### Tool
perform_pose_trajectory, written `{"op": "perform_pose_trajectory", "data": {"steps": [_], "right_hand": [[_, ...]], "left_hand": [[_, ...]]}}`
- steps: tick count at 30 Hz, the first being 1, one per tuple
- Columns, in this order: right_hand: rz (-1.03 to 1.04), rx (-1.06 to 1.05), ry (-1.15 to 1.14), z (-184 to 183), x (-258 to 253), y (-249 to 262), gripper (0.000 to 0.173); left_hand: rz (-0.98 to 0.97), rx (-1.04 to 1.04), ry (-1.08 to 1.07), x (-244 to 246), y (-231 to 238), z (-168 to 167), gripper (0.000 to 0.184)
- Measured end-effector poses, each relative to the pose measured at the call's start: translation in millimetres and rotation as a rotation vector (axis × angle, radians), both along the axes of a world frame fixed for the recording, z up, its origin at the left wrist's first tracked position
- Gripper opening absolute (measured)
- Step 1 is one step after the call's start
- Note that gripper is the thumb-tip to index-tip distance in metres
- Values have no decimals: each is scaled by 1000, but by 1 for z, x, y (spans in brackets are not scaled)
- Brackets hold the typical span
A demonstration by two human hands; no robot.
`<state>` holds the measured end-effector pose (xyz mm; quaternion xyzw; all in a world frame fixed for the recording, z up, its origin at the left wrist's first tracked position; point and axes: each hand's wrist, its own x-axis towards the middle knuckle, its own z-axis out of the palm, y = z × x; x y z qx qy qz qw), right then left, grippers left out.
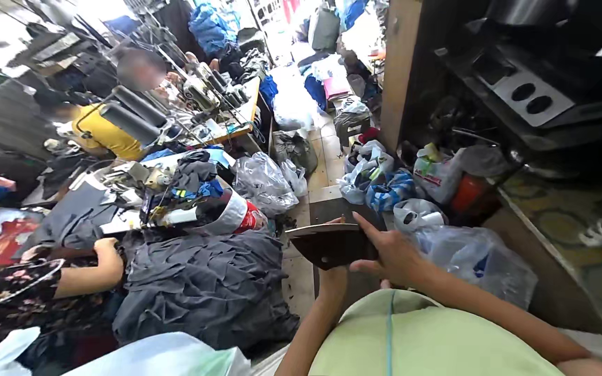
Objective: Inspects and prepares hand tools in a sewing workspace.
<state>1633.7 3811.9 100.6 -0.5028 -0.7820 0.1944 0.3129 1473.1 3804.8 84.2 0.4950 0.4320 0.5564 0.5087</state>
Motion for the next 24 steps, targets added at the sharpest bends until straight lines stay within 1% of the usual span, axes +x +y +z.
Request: {"op": "perform_pose_trajectory", "data": {"steps": [1,3,4,5,6,8,10,11,12,14,17,18,19,22,24], "right_hand": [[-4,3,-12,-1,2,16,99],[2,26,-11,-7,9,50,100],[20,26,6,-11,13,67,99],[43,21,23,-15,18,84,98],[66,13,28,-16,22,103,96],[86,31,-7,-15,30,140,96],[93,28,-48,-11,36,175,98],[97,20,-64,-11,39,190,98],[99,13,-72,-10,40,205,99],[107,21,-63,-9,40,233,99],[124,-13,-35,-9,39,270,96],[128,-40,-27,-9,39,282,95],[135,-73,-20,-8,40,295,95],[132,47,-14,-15,38,335,97],[126,53,-4,-16,34,363,96]], "left_hand": [[10,-12,19,2,13,1,18],[-35,27,-68,4,42,-7,11],[-67,52,-114,6,59,-12,13],[-80,57,-142,10,76,-16,20],[-84,69,-160,15,93,-21,21],[-33,9,-118,26,128,-23,20],[-2,-131,-8,33,161,-19,13],[-22,-122,27,32,177,-26,15],[-46,-72,14,30,191,-35,17],[-11,-7,-56,34,213,-22,18],[-10,-12,-126,34,242,-5,23],[-32,9,-125,33,254,-6,25],[-80,37,-96,30,266,-8,22],[-179,69,-66,20,305,-8,19],[-292,128,-94,8,335,-15,12]]}}
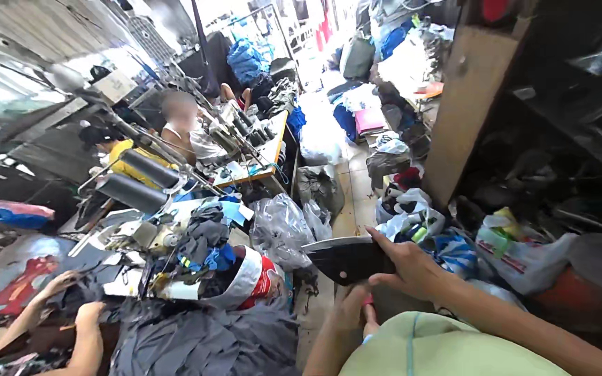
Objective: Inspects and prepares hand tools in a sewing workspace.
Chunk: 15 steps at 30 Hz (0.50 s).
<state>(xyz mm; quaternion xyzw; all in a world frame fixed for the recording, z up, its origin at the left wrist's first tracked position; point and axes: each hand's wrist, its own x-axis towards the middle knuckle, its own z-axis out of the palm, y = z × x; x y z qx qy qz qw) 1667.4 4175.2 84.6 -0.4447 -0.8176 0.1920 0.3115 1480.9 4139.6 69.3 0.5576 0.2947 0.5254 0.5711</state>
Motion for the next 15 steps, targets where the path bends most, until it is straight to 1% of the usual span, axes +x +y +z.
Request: {"op": "perform_pose_trajectory", "data": {"steps": [1,2,3,5,8,10,12,13,15], "right_hand": [[-10,15,3,-1,-4,16,96],[-13,0,6,-1,-7,32,94],[-9,-36,11,-2,-11,48,93],[0,-59,34,-6,-23,80,92],[18,-11,84,-10,-39,126,92],[24,16,108,-15,-51,153,96],[18,23,152,-22,-62,174,99],[22,34,187,-27,-67,184,100],[63,45,271,-35,-73,201,100]], "left_hand": [[-48,43,-32,-6,17,-7,19],[-48,49,-61,-11,34,-10,22],[-15,14,-96,-14,49,-10,20],[25,-24,-75,-22,82,-10,17],[43,6,-82,-33,128,-12,23],[79,1,-60,-39,152,-15,22],[115,-10,-14,-42,171,-17,28],[135,-4,-29,-42,179,-20,29],[181,35,-139,-40,198,-28,22]]}}
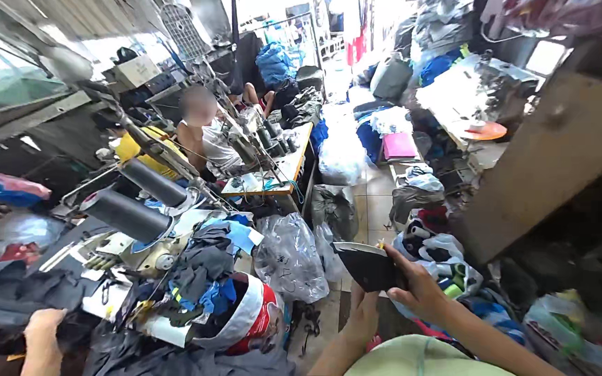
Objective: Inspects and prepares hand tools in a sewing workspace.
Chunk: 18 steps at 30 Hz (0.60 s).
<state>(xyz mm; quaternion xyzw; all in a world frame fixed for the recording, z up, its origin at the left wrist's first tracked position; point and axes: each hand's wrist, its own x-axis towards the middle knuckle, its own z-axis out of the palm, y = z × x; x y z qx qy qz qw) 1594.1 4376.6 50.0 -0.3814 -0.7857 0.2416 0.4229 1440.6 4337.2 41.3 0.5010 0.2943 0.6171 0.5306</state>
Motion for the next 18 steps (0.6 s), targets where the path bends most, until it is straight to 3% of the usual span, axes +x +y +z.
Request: {"op": "perform_pose_trajectory", "data": {"steps": [4,9,12,18], "right_hand": [[134,-62,320,-20,-6,25,95],[250,-265,576,-29,13,44,78],[350,-384,618,-20,29,46,76],[509,-364,604,-12,41,48,74]], "left_hand": [[-31,12,-137,7,39,4,26],[-39,-76,-114,11,57,-1,24],[-20,-106,-48,20,55,1,25],[53,-60,82,32,49,2,17]]}}
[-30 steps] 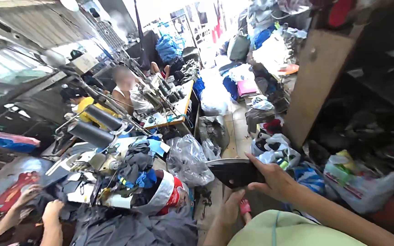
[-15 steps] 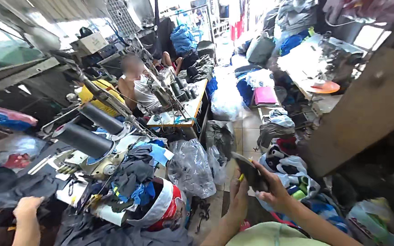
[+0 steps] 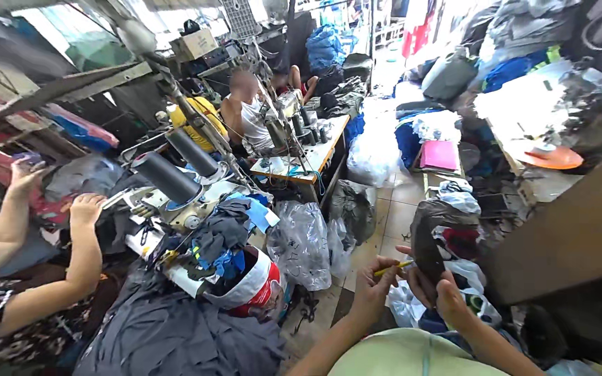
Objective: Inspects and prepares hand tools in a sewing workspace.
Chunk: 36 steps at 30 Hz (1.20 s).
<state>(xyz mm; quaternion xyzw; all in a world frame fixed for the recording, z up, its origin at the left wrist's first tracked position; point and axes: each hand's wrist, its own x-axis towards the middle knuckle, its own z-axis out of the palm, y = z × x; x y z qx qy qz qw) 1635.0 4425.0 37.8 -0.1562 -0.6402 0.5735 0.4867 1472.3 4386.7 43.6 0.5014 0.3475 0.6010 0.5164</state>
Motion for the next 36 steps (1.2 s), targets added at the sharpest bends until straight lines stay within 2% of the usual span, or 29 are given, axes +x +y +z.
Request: {"op": "perform_pose_trajectory", "data": {"steps": [4,6,9,13,19,22,24,26,29,33,36], "right_hand": [[-7,17,3,-3,5,0,78],[-83,-15,3,-7,8,-2,81],[-233,-127,-31,-8,9,-5,71],[-320,-336,-4,-3,0,-1,52],[-302,-277,58,0,-3,-1,55],[-294,-301,-20,2,3,3,60],[-282,-302,-161,8,7,7,65],[-284,-263,-288,16,10,11,64],[-310,-286,-358,25,18,17,54],[-319,-385,-384,30,43,23,39],[-262,-364,-361,26,55,20,55]], "left_hand": [[128,2,45,2,-10,-2,14],[239,23,8,0,-12,-3,10],[298,56,-66,-2,-11,-3,8],[208,57,-63,3,-10,-6,8],[114,-60,-57,5,-8,-16,9],[6,-222,135,2,-7,-3,6],[-121,-308,293,0,-3,8,22],[-166,-288,363,2,0,9,22],[-114,-223,374,6,8,8,22],[29,-244,288,8,23,27,31],[8,-226,140,10,33,34,37]]}}
